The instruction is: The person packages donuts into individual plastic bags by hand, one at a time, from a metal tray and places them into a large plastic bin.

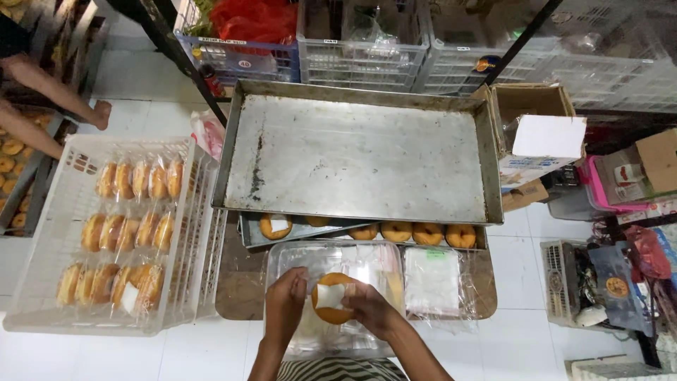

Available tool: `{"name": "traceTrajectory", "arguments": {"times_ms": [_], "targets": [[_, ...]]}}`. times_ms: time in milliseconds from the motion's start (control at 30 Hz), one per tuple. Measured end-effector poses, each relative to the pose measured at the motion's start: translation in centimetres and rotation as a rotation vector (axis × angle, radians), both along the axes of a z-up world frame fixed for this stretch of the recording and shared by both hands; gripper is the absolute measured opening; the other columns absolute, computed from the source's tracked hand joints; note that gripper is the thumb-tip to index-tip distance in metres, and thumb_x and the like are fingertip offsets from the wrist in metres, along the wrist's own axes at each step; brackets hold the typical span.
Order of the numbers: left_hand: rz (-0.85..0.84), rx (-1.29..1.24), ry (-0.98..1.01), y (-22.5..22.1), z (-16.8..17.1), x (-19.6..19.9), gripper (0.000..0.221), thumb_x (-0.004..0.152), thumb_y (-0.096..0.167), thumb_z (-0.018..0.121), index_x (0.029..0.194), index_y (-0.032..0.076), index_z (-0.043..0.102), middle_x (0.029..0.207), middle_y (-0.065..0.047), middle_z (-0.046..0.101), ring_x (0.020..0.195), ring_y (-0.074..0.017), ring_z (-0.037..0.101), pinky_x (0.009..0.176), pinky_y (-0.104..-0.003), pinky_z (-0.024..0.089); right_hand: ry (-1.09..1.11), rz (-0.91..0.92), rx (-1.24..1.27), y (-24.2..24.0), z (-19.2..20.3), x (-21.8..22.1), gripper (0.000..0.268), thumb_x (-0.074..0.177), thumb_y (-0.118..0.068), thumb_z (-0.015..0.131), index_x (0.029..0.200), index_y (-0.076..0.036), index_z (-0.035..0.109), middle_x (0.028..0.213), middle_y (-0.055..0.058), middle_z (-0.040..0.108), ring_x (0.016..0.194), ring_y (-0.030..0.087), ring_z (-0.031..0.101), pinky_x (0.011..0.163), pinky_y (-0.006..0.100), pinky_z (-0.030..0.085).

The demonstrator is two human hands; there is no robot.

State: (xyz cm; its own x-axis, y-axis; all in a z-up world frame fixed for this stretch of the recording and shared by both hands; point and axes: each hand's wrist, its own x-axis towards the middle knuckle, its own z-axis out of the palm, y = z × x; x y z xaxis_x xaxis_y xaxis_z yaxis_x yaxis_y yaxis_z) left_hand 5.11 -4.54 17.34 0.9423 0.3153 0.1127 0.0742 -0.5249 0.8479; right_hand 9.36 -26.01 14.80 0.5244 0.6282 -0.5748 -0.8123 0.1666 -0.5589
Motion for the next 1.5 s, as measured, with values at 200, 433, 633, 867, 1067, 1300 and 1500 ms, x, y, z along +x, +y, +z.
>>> {"name": "traceTrajectory", "arguments": {"times_ms": [200,433,633,867,1067,1300,1500], "targets": [[-0.122,0.184,-0.025,-0.7,1.8,0.5,0.028,0.089,0.004,0.064,0.115,0.0,0.073,0.087,-0.017,0.071,0.068,-0.0285,0.071,0.059,-0.037,0.056,-0.133,-0.035,-0.066,0.3,-1.6,-0.6,0.063,0.089,-0.019,0.073,0.148,-0.006,0.054,0.12,0.001,0.069,0.101,0.012,0.064,0.082,0.028,0.053],[-0.243,0.536,-0.117,-1.2,1.6,0.6,0.032,0.087,0.005,0.066,0.118,0.001,0.072,0.084,-0.012,0.074,0.063,-0.0235,0.071,0.052,-0.034,0.056,-0.464,0.009,-0.266,1.0,-2.2,-1.4,0.049,0.093,-0.017,0.071,0.139,-0.004,0.058,0.121,0.004,0.071,0.109,0.013,0.067,0.094,0.03,0.056],[-0.267,0.572,-0.1,-1.1,1.7,0.9,0.033,0.087,0.008,0.067,0.12,0.006,0.073,0.078,-0.008,0.071,0.062,-0.0224,0.07,0.052,-0.034,0.055,-0.59,0.031,-0.374,1.1,-3.5,-2.2,0.05,0.089,-0.017,0.076,0.135,-0.004,0.06,0.116,0.006,0.07,0.103,0.015,0.065,0.091,0.032,0.055],[-0.239,0.473,-0.146,-1.6,2.3,0.5,0.032,0.088,0.011,0.067,0.119,0.007,0.073,0.076,-0.006,0.07,0.06,-0.022,0.068,0.053,-0.033,0.054,-0.257,-0.265,0.032,2.7,1.4,-3.1,0.058,0.091,-0.022,0.073,0.142,-0.004,0.052,0.124,0.004,0.066,0.111,0.013,0.066,0.095,0.031,0.054],[-0.294,0.457,-0.042,-1.7,2.2,0.4,0.032,0.09,0.014,0.07,0.121,0.012,0.075,0.073,-0.006,0.071,0.054,-0.0212,0.067,0.048,-0.033,0.053,-0.095,-0.273,0.062,3.3,-0.2,-3.4,0.053,0.092,-0.025,0.069,0.138,-0.004,0.052,0.12,0.004,0.065,0.106,0.014,0.067,0.091,0.032,0.056],[-0.326,0.407,-0.168,-1.5,3.0,0.6,0.03,0.091,0.017,0.072,0.12,0.01,0.074,0.085,-0.006,0.076,0.06,-0.0196,0.071,0.051,-0.031,0.055,-0.082,-0.263,0.13,1.6,-4.0,-4.3,0.05,0.099,-0.026,0.07,0.141,-0.003,0.055,0.107,0.002,0.058,0.091,0.011,0.056,0.077,0.028,0.047],[-0.356,0.296,-0.11,-1.2,2.1,1.0,0.029,0.092,0.016,0.071,0.121,0.012,0.075,0.091,-0.007,0.078,0.063,-0.0211,0.074,0.054,-0.032,0.058,-0.032,-0.269,0.232,1.5,-0.6,-3.7,0.05,0.098,-0.024,0.067,0.141,-0.002,0.054,0.117,0.006,0.062,0.105,0.017,0.061,0.091,0.035,0.051]]}}
